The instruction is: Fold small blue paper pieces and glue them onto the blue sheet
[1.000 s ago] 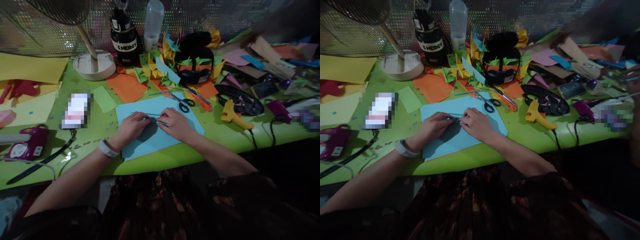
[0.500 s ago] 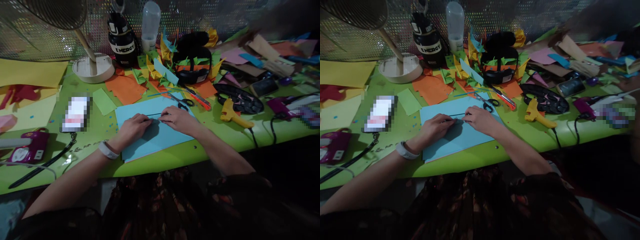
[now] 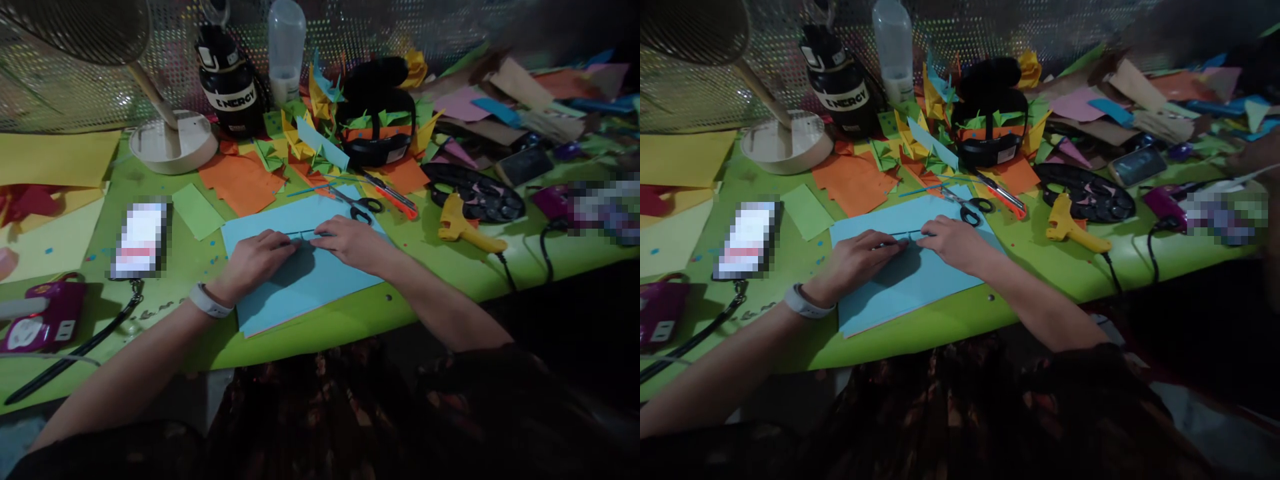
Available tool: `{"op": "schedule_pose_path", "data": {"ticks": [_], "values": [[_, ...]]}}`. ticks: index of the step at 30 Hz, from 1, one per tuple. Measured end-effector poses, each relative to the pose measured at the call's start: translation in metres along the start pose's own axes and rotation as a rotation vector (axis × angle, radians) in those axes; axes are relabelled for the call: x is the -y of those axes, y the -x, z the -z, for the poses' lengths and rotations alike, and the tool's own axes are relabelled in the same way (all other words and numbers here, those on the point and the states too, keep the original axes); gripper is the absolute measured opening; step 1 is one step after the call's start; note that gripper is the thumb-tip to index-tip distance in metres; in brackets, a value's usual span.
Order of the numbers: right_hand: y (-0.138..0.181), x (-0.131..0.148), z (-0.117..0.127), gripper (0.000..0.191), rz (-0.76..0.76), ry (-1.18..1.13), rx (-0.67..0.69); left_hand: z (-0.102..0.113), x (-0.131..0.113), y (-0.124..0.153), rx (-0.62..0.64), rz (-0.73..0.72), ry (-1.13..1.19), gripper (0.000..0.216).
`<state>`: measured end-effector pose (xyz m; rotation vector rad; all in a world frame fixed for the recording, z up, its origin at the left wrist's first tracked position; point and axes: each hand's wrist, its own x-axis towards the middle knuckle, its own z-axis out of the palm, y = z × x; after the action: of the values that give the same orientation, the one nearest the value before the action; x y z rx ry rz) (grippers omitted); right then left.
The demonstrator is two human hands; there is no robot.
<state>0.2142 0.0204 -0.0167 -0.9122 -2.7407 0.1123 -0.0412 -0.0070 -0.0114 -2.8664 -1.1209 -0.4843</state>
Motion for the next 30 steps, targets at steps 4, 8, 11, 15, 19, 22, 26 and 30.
{"op": "schedule_pose_path", "data": {"ticks": [4,8,11,15,19,22,26,30], "values": [[0.0007,0.0004,0.0008,0.033,-0.009,-0.016,0.007,0.0017,-0.0001,0.0052,0.011,-0.060,-0.055,0.030],[0.0013,0.0009,0.0019,0.034,-0.004,0.026,0.033,0.0011,-0.0010,0.0043,-0.015,-0.050,-0.121,0.029],[0.0015,0.0011,0.0021,0.034,0.010,0.069,0.040,0.0006,-0.0025,0.0019,-0.006,-0.046,-0.117,0.029],[0.0015,0.0017,0.0024,0.036,0.021,0.113,0.044,0.0014,-0.0048,0.0001,0.008,-0.036,-0.129,0.029],[0.0012,0.0011,0.0035,0.036,0.040,0.164,0.053,-0.0010,-0.0046,0.0008,0.011,-0.046,-0.139,0.030],[0.0010,-0.0011,0.0032,0.035,0.039,0.172,0.051,-0.0052,-0.0036,0.0014,-0.010,-0.053,-0.107,0.031],[0.0009,-0.0040,0.0012,0.034,0.034,0.164,0.029,-0.0072,-0.0056,0.0016,0.027,-0.020,-0.095,0.034],[0.0011,-0.0058,-0.0015,0.032,0.046,0.147,-0.011,-0.0063,-0.0091,0.0027,0.073,0.035,-0.131,0.045]]}}
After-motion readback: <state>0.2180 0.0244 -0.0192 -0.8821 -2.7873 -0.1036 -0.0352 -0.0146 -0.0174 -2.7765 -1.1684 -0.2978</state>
